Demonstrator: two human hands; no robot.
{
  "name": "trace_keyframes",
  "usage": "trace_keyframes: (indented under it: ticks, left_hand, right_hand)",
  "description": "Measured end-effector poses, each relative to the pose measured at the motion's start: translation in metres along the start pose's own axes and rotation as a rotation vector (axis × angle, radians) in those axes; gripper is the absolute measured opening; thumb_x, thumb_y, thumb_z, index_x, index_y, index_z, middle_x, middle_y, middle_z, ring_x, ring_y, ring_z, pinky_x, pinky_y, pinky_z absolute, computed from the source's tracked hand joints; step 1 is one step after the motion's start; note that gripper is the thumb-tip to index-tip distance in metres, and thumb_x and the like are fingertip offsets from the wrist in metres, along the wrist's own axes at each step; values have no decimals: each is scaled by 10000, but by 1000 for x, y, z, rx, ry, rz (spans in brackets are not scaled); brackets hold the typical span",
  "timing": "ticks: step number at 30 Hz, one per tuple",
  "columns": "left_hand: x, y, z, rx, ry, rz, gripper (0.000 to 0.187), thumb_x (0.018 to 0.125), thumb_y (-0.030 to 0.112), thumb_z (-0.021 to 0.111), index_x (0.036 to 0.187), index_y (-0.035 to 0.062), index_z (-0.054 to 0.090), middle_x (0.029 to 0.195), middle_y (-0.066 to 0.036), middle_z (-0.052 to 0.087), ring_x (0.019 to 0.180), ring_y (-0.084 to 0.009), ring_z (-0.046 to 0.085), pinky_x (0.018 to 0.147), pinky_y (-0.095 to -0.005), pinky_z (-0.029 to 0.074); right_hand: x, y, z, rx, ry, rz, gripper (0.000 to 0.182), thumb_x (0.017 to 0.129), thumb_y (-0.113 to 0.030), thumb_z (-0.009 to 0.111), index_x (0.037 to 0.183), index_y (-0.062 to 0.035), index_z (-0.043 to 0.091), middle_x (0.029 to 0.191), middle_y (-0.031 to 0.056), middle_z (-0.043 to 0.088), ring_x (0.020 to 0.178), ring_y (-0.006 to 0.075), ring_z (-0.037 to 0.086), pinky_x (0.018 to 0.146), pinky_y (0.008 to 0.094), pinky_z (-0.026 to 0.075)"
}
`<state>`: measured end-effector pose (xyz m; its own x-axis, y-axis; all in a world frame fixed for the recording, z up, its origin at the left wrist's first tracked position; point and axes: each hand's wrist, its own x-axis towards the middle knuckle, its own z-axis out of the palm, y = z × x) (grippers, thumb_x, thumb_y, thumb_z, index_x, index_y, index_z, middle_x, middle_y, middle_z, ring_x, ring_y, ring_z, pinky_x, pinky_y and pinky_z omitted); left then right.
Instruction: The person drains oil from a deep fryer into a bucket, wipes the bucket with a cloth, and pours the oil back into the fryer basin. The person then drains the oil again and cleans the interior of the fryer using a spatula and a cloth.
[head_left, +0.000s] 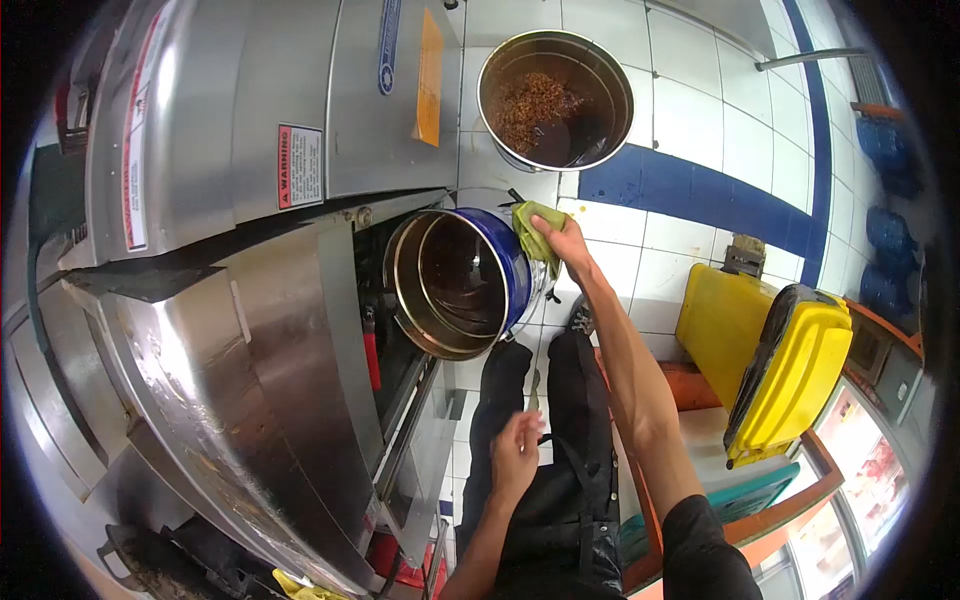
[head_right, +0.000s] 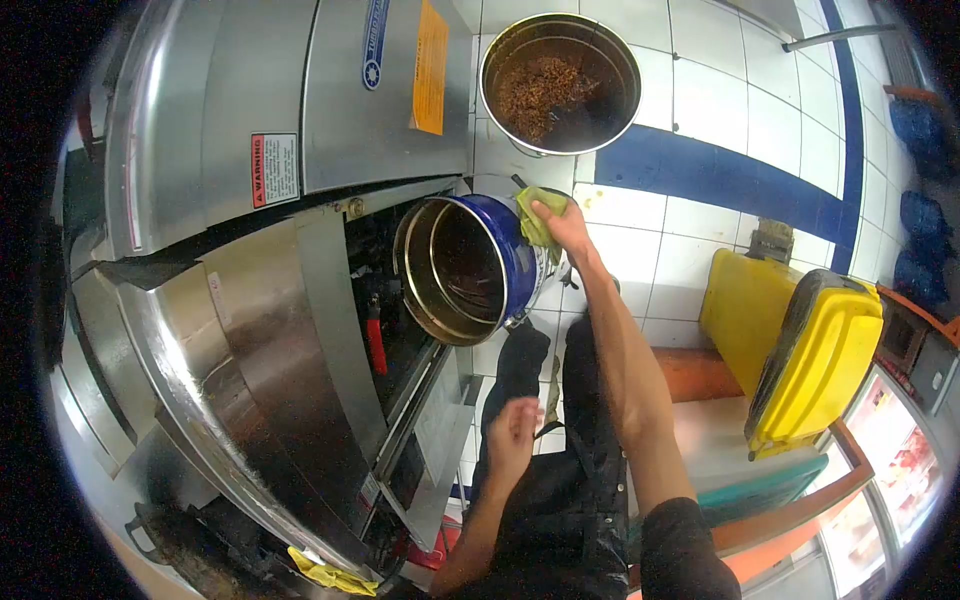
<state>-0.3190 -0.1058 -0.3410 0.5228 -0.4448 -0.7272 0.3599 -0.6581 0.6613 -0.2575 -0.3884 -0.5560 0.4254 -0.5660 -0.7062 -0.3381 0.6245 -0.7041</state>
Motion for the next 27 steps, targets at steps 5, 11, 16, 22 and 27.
trace_keyframes:
  ticks: [5,11,16,22,27]
  left_hand:
    - [74,101,1,67,81,167,242,995,197,497,1067,-8,606,908,-108,683,801,-149,643,737,-275,503]
    - [52,105,-4,26,81,152,241,994,183,490,1059,-16,609,911,-107,692,799,-141,644,739,-272,501]
    - [43,79,-2,41,68,92,196,985,146,502,1052,1,616,900,-110,699,807,-151,659,736,-262,506]
    - [45,76,-9,77,100,105,160,953,138,534,1039,30,615,900,-116,705,816,-210,688,726,-308,525]
    - [21,58,-12,100,95,98,141,935,105,548,1033,27,614,892,-115,704,818,-211,691,714,-316,527]
  right_hand:
    - [2,-13,9,-99,-94,-45,346,822,-202,739,1066,27,653,917,97,693,780,159,662,698,294,539]
    - [9,0,16,-57,-76,-30,460,738,-228,811,1045,55,618,943,129,687,818,191,668,730,311,550]
    - [5,0,26,-167,-34,-21,475,714,-231,793,1048,54,612,962,155,688,876,223,670,799,329,530]
    - [3,5,37,-399,150,-36,553,680,-351,753,1041,48,629,966,204,691,926,306,678,832,369,515]
    - [-38,-49,65,-554,218,55,527,684,-388,736,990,35,664,945,230,687,910,338,674,819,396,514]
